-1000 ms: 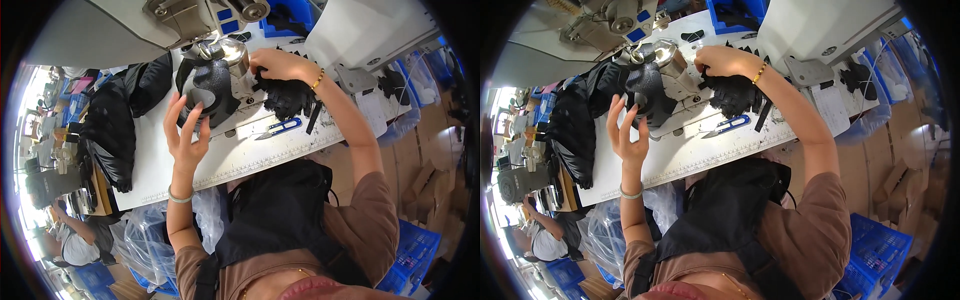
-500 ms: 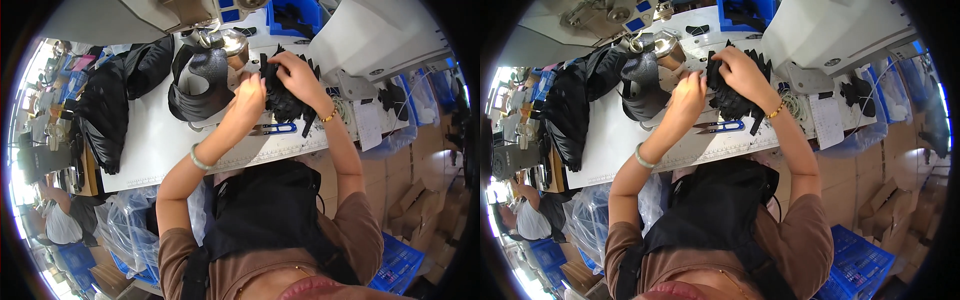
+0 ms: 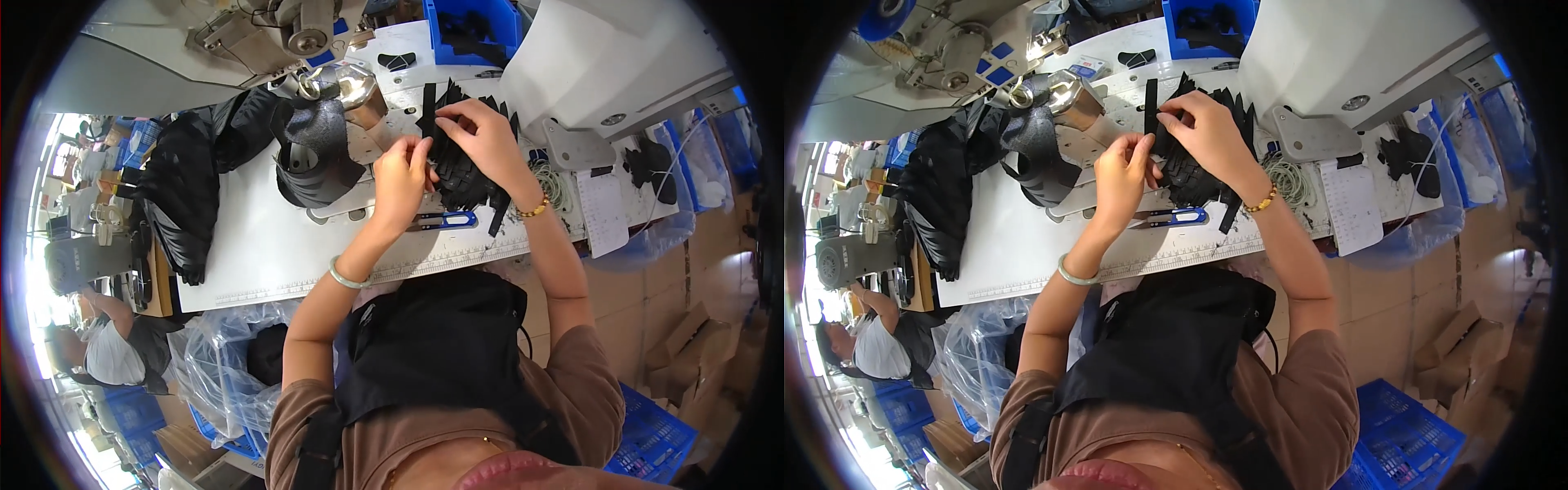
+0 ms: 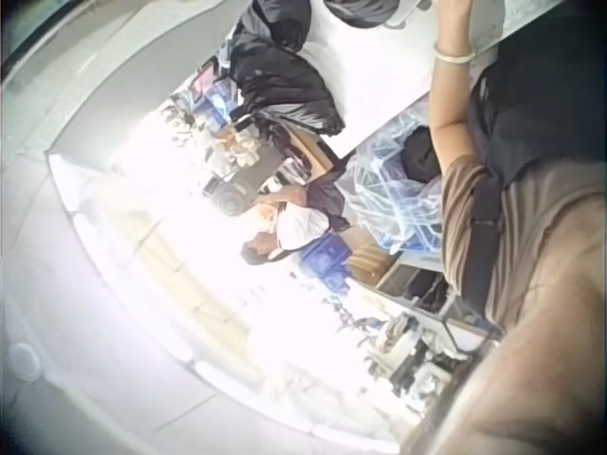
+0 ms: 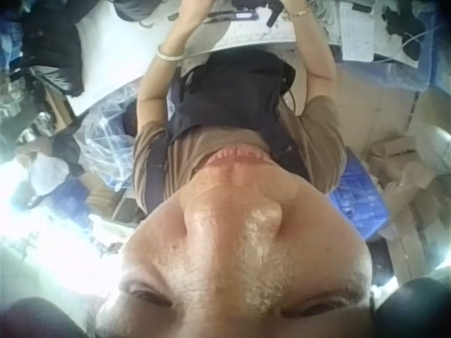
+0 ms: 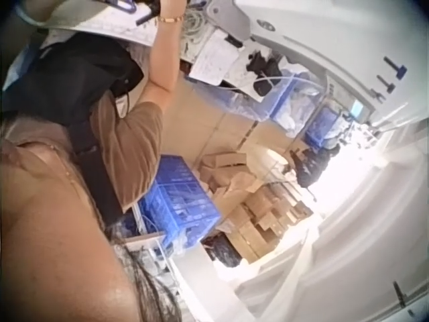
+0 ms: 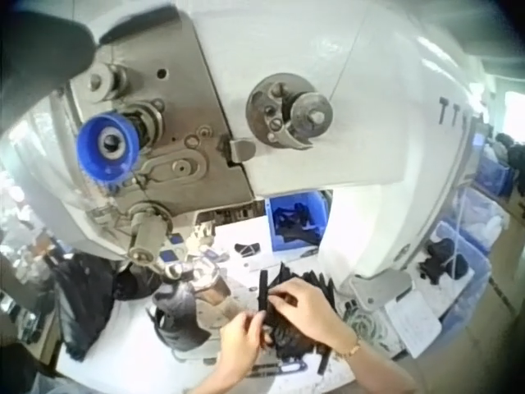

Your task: Manually assemble and stitch components of a shoe upper using a sewing machine.

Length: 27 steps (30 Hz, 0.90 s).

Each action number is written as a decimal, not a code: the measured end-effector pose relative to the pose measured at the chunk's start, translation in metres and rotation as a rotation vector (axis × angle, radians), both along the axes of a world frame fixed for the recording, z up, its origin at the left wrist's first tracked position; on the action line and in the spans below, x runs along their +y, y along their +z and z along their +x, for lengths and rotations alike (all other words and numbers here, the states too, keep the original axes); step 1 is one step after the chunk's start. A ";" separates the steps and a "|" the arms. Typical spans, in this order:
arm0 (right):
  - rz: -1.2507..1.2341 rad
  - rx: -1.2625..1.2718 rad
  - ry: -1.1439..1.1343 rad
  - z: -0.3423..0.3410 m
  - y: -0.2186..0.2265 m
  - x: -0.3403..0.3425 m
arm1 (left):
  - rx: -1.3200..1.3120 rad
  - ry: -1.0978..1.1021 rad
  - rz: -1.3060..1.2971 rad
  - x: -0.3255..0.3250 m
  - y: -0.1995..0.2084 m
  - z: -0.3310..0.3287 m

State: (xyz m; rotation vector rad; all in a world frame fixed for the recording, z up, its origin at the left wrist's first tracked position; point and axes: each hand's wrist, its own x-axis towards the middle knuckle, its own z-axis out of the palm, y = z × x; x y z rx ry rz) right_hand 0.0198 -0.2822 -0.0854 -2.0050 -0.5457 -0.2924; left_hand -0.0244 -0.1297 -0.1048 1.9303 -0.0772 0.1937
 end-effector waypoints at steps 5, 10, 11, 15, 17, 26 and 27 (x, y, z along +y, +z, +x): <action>0.314 0.552 0.240 -0.006 0.001 0.000 | 0.189 -0.185 -0.614 0.005 0.000 -0.009; 0.552 0.726 0.344 -0.010 -0.004 -0.002 | 0.216 -0.204 -0.688 0.013 -0.007 -0.008; 0.548 0.730 0.341 -0.010 -0.005 -0.002 | 0.208 -0.208 -0.698 0.013 -0.007 -0.008; 0.546 0.732 0.327 -0.012 -0.006 0.001 | 0.202 -0.207 -0.706 0.013 -0.004 -0.010; 0.548 0.730 0.314 -0.013 -0.009 0.002 | 0.196 -0.209 -0.701 0.013 -0.005 -0.011; 0.558 0.625 0.172 -0.016 -0.006 0.001 | 0.290 -0.023 -0.301 0.022 -0.014 -0.011; 0.572 0.645 0.196 -0.017 -0.005 0.000 | 0.299 -0.008 -0.184 0.021 -0.013 -0.012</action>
